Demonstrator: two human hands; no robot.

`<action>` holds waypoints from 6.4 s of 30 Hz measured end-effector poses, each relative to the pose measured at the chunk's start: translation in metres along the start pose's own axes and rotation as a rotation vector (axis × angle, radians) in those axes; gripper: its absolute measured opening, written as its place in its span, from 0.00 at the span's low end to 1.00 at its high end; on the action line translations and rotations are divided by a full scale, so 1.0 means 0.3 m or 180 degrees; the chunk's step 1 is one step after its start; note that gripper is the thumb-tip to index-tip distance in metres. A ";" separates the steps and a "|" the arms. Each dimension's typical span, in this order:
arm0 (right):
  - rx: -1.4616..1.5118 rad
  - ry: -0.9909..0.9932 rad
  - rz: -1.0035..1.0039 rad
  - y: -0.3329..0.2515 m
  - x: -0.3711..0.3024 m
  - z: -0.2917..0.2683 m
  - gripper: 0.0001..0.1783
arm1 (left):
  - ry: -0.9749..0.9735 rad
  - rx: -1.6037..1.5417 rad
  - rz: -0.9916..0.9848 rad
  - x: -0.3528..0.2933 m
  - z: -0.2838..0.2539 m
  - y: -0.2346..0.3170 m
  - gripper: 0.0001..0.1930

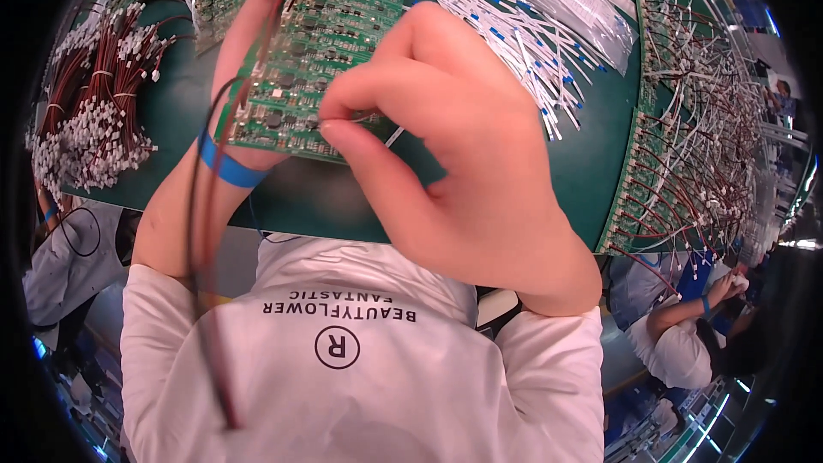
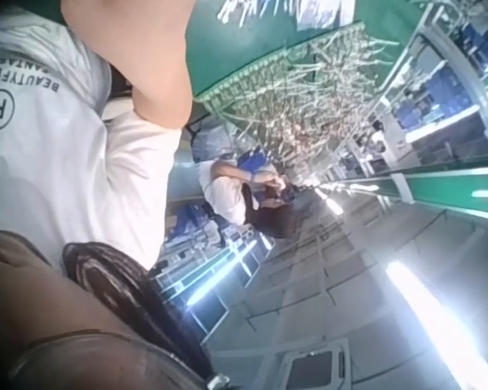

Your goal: The person picks up circuit board panels and connects flat ribbon cables into connectors across the boards by hand, placing each completed panel onto the table.

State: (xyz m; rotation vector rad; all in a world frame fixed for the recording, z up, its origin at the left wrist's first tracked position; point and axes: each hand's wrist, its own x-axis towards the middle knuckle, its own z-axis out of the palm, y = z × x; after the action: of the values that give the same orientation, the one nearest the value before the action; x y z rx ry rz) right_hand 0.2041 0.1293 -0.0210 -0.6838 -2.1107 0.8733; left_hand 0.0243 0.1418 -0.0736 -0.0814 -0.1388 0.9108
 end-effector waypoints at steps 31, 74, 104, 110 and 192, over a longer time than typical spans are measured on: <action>-0.0871 0.0031 -0.0684 -0.040 -0.003 0.063 0.12 | 0.0323 0.0262 0.0428 -0.032 0.023 -0.035 0.35; -0.0691 -0.0182 -0.0832 0.015 -0.030 0.115 0.15 | -0.0013 0.0437 0.0505 -0.042 -0.018 -0.067 0.32; -0.0837 -0.0067 -0.0919 0.033 -0.020 0.087 0.15 | -0.0314 0.0565 0.0496 -0.025 -0.024 -0.033 0.31; -0.1200 0.0149 -0.1202 -0.005 -0.007 0.057 0.29 | -0.0365 0.0605 0.0556 -0.067 -0.026 -0.004 0.31; -0.0794 -0.0165 -0.0802 0.013 -0.058 0.118 0.12 | -0.0316 0.0787 0.1075 -0.082 -0.033 -0.045 0.24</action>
State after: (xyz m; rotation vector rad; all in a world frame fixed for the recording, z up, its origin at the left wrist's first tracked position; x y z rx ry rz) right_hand 0.1872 0.1069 -0.0489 -0.5076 -2.3147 0.5003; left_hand 0.0215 0.1138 -0.0837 0.1754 -0.1048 1.2630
